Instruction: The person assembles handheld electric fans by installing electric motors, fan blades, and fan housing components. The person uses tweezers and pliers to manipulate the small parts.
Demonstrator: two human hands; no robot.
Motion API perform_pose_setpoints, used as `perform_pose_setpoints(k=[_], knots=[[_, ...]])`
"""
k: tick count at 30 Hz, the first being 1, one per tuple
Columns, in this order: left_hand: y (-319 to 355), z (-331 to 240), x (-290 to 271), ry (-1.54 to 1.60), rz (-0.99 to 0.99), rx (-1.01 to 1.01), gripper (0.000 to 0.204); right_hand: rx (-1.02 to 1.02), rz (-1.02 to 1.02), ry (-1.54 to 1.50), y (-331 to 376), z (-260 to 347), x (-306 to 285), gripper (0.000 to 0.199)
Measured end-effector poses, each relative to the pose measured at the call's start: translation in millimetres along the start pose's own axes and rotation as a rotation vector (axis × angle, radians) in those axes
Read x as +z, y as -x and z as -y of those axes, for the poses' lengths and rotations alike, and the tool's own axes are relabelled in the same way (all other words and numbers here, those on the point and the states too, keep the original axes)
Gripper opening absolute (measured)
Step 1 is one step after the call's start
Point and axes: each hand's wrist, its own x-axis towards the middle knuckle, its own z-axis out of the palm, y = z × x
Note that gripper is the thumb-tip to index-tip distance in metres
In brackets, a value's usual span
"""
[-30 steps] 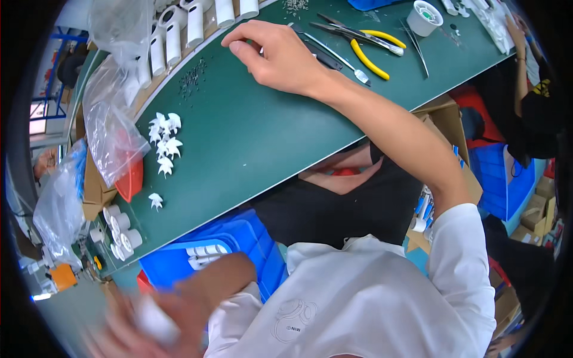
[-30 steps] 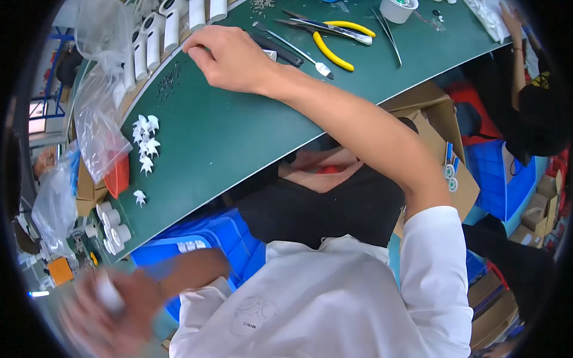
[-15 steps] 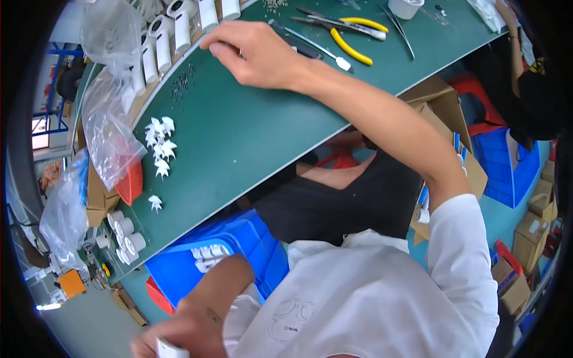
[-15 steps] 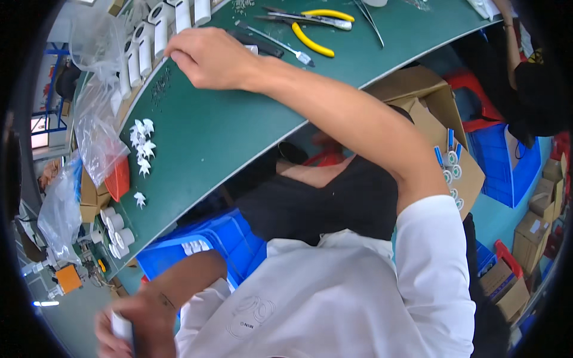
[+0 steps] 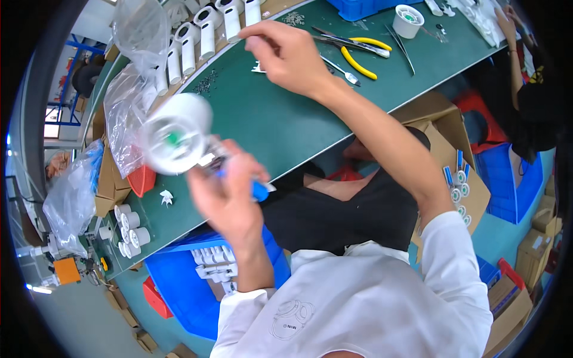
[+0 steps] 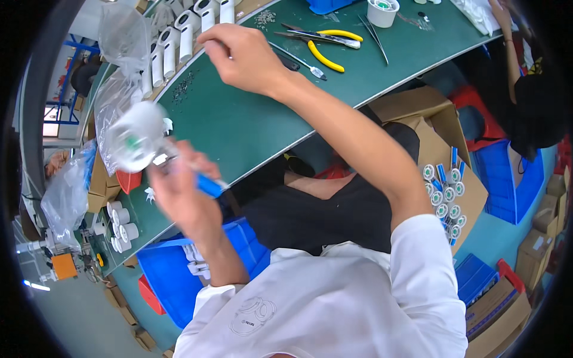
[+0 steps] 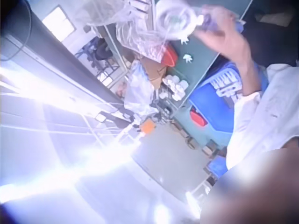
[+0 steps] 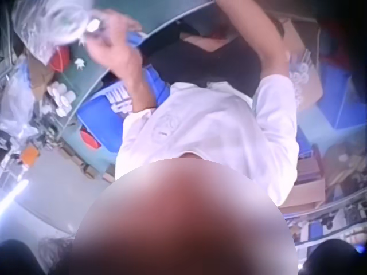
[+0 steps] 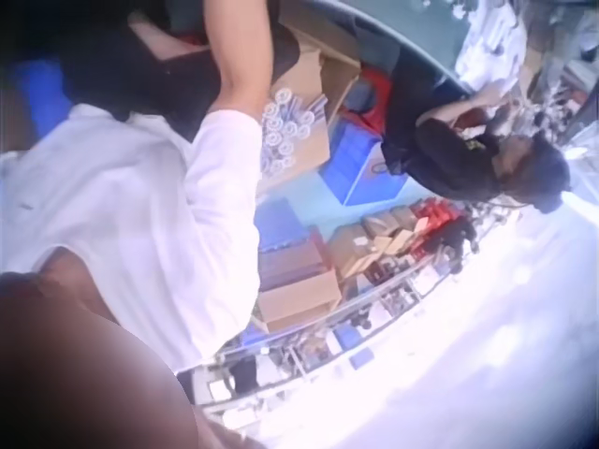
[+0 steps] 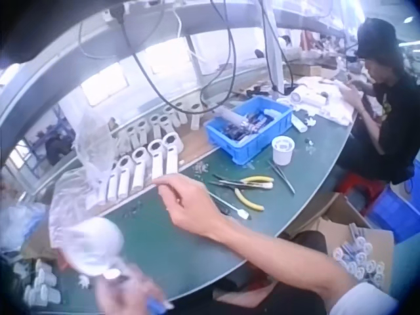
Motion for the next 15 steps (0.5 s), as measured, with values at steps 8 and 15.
perform_pose_setpoints(k=[8,15], knots=[[15,40,14,0.062,0.174,-0.213,0.039,0.412,-0.111,-0.253,110,93,-83,0.022],[12,57,40,-0.016,0.202,-0.229,0.037,0.732,-0.512,-0.006,222,86,-164,0.022]])
